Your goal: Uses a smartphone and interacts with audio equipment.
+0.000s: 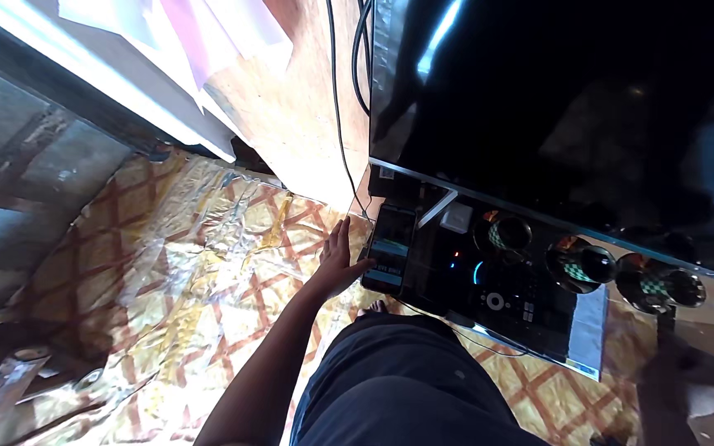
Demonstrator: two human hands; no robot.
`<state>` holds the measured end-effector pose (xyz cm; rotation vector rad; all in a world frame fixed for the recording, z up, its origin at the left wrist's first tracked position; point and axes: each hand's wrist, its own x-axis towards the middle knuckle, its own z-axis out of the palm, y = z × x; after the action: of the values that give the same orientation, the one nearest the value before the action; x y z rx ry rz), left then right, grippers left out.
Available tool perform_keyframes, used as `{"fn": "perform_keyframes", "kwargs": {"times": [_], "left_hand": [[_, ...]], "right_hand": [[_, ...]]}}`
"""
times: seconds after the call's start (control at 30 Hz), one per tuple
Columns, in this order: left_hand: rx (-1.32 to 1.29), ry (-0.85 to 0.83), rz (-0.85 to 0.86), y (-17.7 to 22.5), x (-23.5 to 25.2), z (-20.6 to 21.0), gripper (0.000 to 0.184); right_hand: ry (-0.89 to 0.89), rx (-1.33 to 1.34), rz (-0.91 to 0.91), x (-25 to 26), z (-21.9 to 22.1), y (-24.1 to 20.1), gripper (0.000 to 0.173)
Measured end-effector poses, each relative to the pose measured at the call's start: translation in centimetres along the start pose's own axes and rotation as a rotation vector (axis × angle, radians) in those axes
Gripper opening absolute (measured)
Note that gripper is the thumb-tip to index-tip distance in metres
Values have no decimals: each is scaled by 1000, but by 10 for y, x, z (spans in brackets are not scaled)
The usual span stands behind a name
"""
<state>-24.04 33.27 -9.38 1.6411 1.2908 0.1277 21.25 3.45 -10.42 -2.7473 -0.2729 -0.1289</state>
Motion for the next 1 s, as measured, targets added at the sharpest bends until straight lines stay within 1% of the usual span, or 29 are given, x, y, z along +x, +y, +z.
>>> {"fn": "perform_keyframes", "kwargs": {"times": [0.83,0.93,1.0], "left_hand": [[7,3,1,0,1,1,101],[0,6,-7,0,1,0,99],[-22,9,-9,-1,2,1,93]], "right_hand": [[-5,23,0,2,2,3,53],[-6,19,-12,1,2,3,53],[-3,13,-13,1,3,4,53]]}}
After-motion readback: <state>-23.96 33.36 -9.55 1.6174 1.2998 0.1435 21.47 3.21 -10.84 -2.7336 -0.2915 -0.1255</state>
